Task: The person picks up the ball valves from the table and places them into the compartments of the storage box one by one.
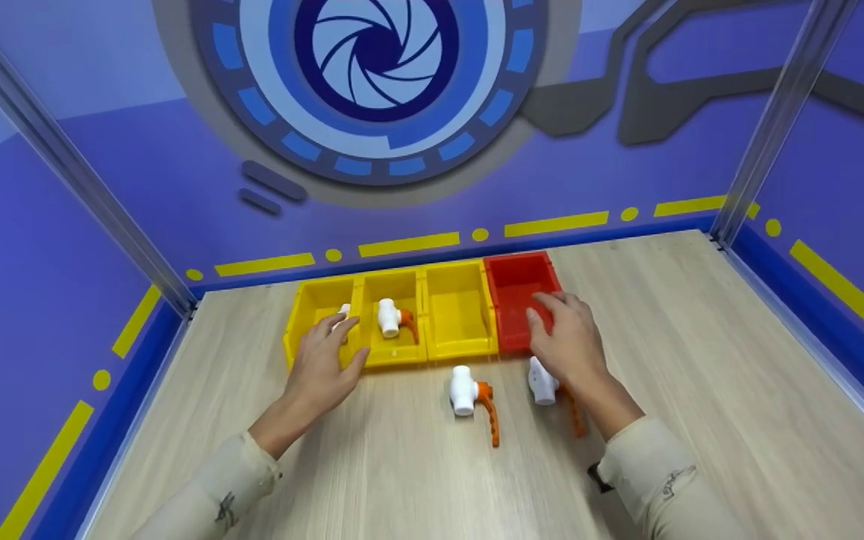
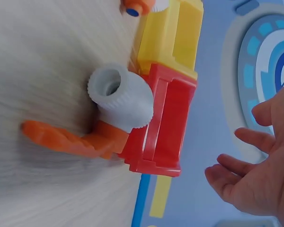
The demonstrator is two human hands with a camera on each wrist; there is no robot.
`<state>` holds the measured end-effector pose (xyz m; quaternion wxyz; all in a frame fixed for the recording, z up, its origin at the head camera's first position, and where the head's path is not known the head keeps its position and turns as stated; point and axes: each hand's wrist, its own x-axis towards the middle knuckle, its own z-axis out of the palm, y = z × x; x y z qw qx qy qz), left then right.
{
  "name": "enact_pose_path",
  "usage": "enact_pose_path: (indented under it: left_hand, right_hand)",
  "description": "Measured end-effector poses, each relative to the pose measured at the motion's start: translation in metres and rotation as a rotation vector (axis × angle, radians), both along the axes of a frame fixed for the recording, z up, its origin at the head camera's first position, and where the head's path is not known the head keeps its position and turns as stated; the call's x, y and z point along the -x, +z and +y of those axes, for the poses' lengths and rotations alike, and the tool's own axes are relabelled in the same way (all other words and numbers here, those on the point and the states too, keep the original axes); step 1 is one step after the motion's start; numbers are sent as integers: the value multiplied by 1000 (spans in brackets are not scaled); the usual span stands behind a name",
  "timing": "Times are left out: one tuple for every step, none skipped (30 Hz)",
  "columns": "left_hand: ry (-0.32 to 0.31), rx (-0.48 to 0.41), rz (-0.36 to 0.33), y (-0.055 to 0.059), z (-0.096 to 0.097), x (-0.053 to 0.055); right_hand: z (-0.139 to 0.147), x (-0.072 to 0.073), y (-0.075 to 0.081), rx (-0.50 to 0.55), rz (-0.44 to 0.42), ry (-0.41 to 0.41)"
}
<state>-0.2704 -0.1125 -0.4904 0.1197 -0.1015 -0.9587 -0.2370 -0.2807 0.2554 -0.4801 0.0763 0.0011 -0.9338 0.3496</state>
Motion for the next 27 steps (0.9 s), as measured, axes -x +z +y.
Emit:
enact_pose_path:
  left_hand:
    - [10,7,2,0,-5,-1]
    - [19,10,3,-1,-10,-2]
    - [27,10,7,-1,-14,-3]
    - [35,7,11,-1,-18,-3]
    - [43,1,13,-1,-22,-3]
    - [52,-5,20,-2,-26,-3]
    - [62,-9,27,-2,-30,-3]
    - [71,-14,32,-3,-33,-2]
    - [79,-18,42,-4,-37,-2]
    - [87,-18,49,-4,-40,-2]
    - [96,-19,51,-5,-43,-2]
    - [109,-15,44,-6,-47,-1]
    - [122,-15,34,-7,-50,-1]
    - [133,-20,24,-7,-53,0]
    - [146,-27,10,-7,-56,1]
    - [164,-35,-13,-7,-59,3]
    - [184,-49,-37,-7,-62,4]
    - [203,-65,-63,-7,-65,6]
    - [223,-87,-90,-7,-68,9]
    - [240,-114,-116,-7,-71,11]
    - [260,-140,-147,-7,-74,14]
    - [277,-163,-173,-8,-77,17]
    - [293,-188,-199,-9,-80,20]
    - [304,-207,-225,-11,-84,23]
    - [315,-225,-251,-13,-87,27]
    - [323,-239,-275,-14,-89,30]
    - [329,-247,-298,-16,-92,34]
  right_hand:
    - [-1,-2,-1,-4,0,4]
    - [-1,-4,-1,-8,0,7]
    - [-1,-5,-2,-11,-1,7]
    - [-1,-6,-3,-15,0,8]
    - [-1,-7,-4,-21,3,11]
    - [-1,-8,-5,-25,10,19]
    - [-2,-9,-6,-30,16,27]
    - [-2,-11,-7,-37,21,35]
    - [-2,-12,-9,-44,28,46]
    - [-3,-13,-10,-52,31,57]
    - [-4,-15,-11,-57,35,69]
    - [-4,-16,-12,-62,36,80]
    - [-5,-18,-13,-66,35,88]
    - [-7,-19,-14,-67,36,98]
    - [-8,-20,-14,-67,39,107]
    - [-9,-21,-14,-67,42,117]
    - [-11,-21,-15,-66,47,127]
    - [-13,-21,-15,-65,50,137]
    - [-14,-21,-15,-65,54,147]
    - [-16,-22,-15,-67,55,154]
    - [-18,-22,-15,-71,52,161]
    - [-19,-22,-16,-74,50,169]
    - [-20,-22,-16,-78,46,176]
    - [-22,-22,-16,-80,39,182]
    - [-22,-23,-17,-82,32,185]
    - [-23,-23,-18,-82,23,186]
    - [-24,-23,-19,-81,15,189]
